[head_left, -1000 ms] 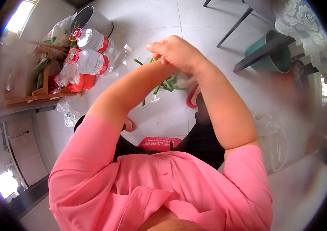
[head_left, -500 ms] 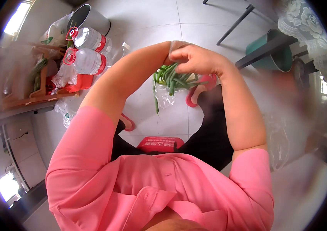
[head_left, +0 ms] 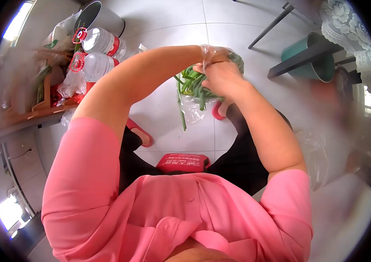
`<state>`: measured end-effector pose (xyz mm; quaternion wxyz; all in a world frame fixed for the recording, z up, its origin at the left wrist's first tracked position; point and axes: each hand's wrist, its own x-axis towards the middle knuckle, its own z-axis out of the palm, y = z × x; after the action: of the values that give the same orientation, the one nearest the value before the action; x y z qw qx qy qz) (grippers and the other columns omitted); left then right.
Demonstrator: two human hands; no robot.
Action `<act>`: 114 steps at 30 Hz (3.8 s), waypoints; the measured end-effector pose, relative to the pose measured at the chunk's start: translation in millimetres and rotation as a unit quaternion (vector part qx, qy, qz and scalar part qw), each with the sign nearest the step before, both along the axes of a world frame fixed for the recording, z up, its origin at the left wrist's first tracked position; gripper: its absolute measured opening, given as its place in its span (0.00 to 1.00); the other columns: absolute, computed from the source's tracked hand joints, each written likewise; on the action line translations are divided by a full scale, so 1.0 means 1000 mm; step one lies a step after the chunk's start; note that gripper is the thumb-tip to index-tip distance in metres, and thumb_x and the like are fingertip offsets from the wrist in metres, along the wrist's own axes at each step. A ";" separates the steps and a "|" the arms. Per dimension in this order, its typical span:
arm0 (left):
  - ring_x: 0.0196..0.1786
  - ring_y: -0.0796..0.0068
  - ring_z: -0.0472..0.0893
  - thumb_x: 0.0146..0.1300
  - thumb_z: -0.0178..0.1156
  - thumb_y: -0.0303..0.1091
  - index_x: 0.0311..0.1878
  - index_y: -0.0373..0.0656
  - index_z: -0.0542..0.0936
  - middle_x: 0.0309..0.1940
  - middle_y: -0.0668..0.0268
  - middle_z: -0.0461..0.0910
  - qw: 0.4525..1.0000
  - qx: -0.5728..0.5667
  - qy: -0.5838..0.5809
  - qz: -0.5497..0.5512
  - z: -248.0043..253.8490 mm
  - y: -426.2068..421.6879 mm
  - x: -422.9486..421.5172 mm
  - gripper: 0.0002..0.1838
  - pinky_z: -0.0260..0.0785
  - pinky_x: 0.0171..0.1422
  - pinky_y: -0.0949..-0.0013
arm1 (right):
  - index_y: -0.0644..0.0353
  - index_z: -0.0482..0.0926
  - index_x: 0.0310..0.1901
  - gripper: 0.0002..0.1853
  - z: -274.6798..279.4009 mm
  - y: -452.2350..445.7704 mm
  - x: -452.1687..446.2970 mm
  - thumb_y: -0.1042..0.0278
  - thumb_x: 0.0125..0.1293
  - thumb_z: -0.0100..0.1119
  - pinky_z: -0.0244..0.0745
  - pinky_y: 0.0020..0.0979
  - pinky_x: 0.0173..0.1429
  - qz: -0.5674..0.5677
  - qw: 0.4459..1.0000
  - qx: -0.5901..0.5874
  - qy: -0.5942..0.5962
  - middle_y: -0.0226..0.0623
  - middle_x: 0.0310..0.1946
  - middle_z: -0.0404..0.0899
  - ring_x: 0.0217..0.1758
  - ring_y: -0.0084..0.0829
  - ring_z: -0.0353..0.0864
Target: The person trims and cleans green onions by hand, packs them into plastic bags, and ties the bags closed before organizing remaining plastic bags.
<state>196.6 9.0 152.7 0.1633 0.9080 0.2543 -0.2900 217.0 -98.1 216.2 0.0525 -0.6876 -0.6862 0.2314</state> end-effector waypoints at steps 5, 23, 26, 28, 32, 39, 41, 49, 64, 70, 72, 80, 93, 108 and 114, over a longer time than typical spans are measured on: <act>0.59 0.63 0.67 0.56 0.59 0.39 0.56 0.43 0.68 0.56 0.58 0.68 0.903 -0.213 -0.172 -0.331 0.005 0.044 -0.027 0.25 0.60 0.61 0.63 | 0.57 0.75 0.51 0.20 0.001 0.006 0.002 0.60 0.58 0.59 0.73 0.37 0.49 0.012 0.997 -0.050 -0.052 0.41 0.42 0.80 0.47 0.40 0.78; 0.26 0.81 0.70 0.59 0.63 0.43 0.29 0.36 0.74 0.22 0.67 0.74 0.708 -0.102 -0.552 0.428 0.059 -0.014 -0.171 0.18 0.64 0.30 0.75 | 0.50 0.72 0.56 0.22 -0.019 0.005 0.025 0.63 0.58 0.59 0.71 0.36 0.54 -0.072 0.997 -0.018 0.036 0.39 0.49 0.78 0.51 0.39 0.76; 0.27 0.79 0.70 0.53 0.68 0.47 0.30 0.37 0.73 0.22 0.69 0.73 0.752 -0.138 -0.423 0.487 0.033 -0.085 -0.180 0.22 0.64 0.31 0.74 | 0.50 0.73 0.55 0.22 -0.016 0.006 0.024 0.63 0.57 0.59 0.71 0.36 0.53 -0.068 0.997 -0.015 0.025 0.39 0.49 0.77 0.51 0.39 0.76; 0.28 0.76 0.73 0.50 0.69 0.49 0.31 0.38 0.75 0.22 0.67 0.73 0.794 -0.101 -0.356 0.482 0.011 -0.105 -0.179 0.23 0.66 0.32 0.71 | 0.50 0.73 0.55 0.22 -0.022 0.004 0.025 0.63 0.57 0.59 0.71 0.37 0.53 -0.056 0.998 0.015 0.018 0.40 0.49 0.78 0.51 0.39 0.77; 0.35 0.67 0.77 0.55 0.61 0.45 0.37 0.35 0.79 0.28 0.58 0.79 0.856 -0.085 -0.249 0.446 0.005 -0.111 -0.173 0.19 0.69 0.40 0.63 | 0.50 0.73 0.55 0.22 -0.015 0.006 0.024 0.63 0.57 0.59 0.72 0.38 0.51 -0.053 0.998 0.007 0.016 0.41 0.47 0.79 0.49 0.40 0.78; 0.44 0.74 0.73 0.62 0.47 0.35 0.46 0.42 0.78 0.42 0.66 0.78 0.504 -0.430 -0.485 0.571 -0.016 -0.111 -0.198 0.15 0.64 0.50 0.71 | 0.49 0.73 0.55 0.22 -0.017 0.009 0.026 0.62 0.57 0.60 0.72 0.38 0.50 -0.067 0.998 -0.004 -0.003 0.42 0.45 0.79 0.48 0.40 0.78; 0.45 0.71 0.73 0.62 0.46 0.36 0.47 0.42 0.77 0.40 0.65 0.78 0.467 -0.487 -0.550 0.493 -0.072 -0.108 -0.223 0.15 0.65 0.51 0.70 | 0.49 0.73 0.55 0.22 -0.018 0.008 0.027 0.62 0.57 0.60 0.72 0.38 0.50 -0.077 0.997 -0.009 -0.014 0.41 0.45 0.80 0.47 0.40 0.79; 0.37 0.66 0.73 0.57 0.53 0.29 0.39 0.43 0.72 0.34 0.63 0.73 0.532 -0.420 -0.456 0.577 -0.070 -0.105 -0.236 0.06 0.66 0.42 0.68 | 0.48 0.73 0.55 0.22 -0.015 0.009 0.025 0.59 0.58 0.59 0.71 0.37 0.52 -0.102 0.993 -0.052 -0.002 0.41 0.48 0.78 0.51 0.39 0.76; 0.31 0.72 0.75 0.64 0.47 0.32 0.42 0.40 0.71 0.30 0.65 0.76 0.561 -0.379 -0.351 0.646 -0.030 -0.099 -0.217 0.08 0.69 0.34 0.67 | 0.47 0.74 0.56 0.22 -0.014 0.014 0.014 0.58 0.58 0.58 0.70 0.36 0.54 -0.091 0.993 -0.071 -0.025 0.41 0.46 0.79 0.50 0.40 0.77; 0.44 0.64 0.74 0.57 0.50 0.33 0.49 0.34 0.74 0.44 0.55 0.76 0.651 -0.236 -0.320 0.647 0.036 -0.098 -0.171 0.18 0.64 0.50 0.63 | 0.51 0.75 0.53 0.23 0.007 0.013 -0.002 0.48 0.60 0.51 0.72 0.37 0.52 -0.094 0.992 -0.079 -0.002 0.42 0.45 0.79 0.49 0.40 0.77; 0.36 0.69 0.73 0.53 0.47 0.24 0.44 0.36 0.74 0.37 0.61 0.74 0.757 -0.091 -0.437 0.477 0.024 -0.097 -0.163 0.14 0.66 0.41 0.67 | 0.53 0.76 0.53 0.26 0.022 0.011 -0.006 0.44 0.59 0.49 0.72 0.37 0.52 -0.116 0.990 -0.079 0.024 0.43 0.45 0.79 0.49 0.40 0.78; 0.47 0.66 0.76 0.53 0.43 0.25 0.57 0.36 0.71 0.44 0.56 0.77 0.684 -0.271 -0.479 0.478 0.042 -0.101 -0.137 0.25 0.66 0.51 0.67 | 0.57 0.76 0.51 0.27 0.016 0.009 -0.002 0.45 0.58 0.51 0.72 0.38 0.52 -0.065 0.995 -0.072 0.024 0.44 0.46 0.79 0.49 0.41 0.78; 0.33 0.71 0.77 0.53 0.44 0.20 0.39 0.34 0.76 0.34 0.59 0.78 0.516 -0.358 -0.593 0.503 0.050 -0.065 -0.178 0.13 0.70 0.45 0.69 | 0.45 0.63 0.64 0.24 -0.014 0.005 0.018 0.70 0.65 0.41 0.73 0.35 0.47 -0.082 0.990 -0.103 -0.043 0.37 0.47 0.78 0.45 0.37 0.80; 0.51 0.54 0.76 0.41 0.72 0.48 0.70 0.37 0.42 0.65 0.50 0.57 0.952 0.044 -0.295 0.069 0.038 -0.061 -0.111 0.61 0.72 0.52 0.61 | 0.56 0.54 0.68 0.32 -0.026 0.001 0.015 0.76 0.60 0.46 0.75 0.38 0.49 -0.021 0.985 -0.102 -0.135 0.38 0.65 0.62 0.50 0.41 0.78; 0.46 0.58 0.78 0.45 0.66 0.58 0.68 0.37 0.54 0.46 0.58 0.77 0.965 0.116 -0.232 0.039 0.031 -0.058 -0.087 0.53 0.72 0.48 0.63 | 0.57 0.56 0.66 0.31 -0.028 -0.001 0.026 0.72 0.60 0.50 0.75 0.39 0.49 -0.063 0.987 -0.125 -0.084 0.47 0.45 0.79 0.48 0.43 0.79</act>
<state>109.4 -49.3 183.5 0.1225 0.9525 0.2768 -0.0336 243.4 -99.1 187.7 -0.0773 -0.7477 -0.6091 0.2530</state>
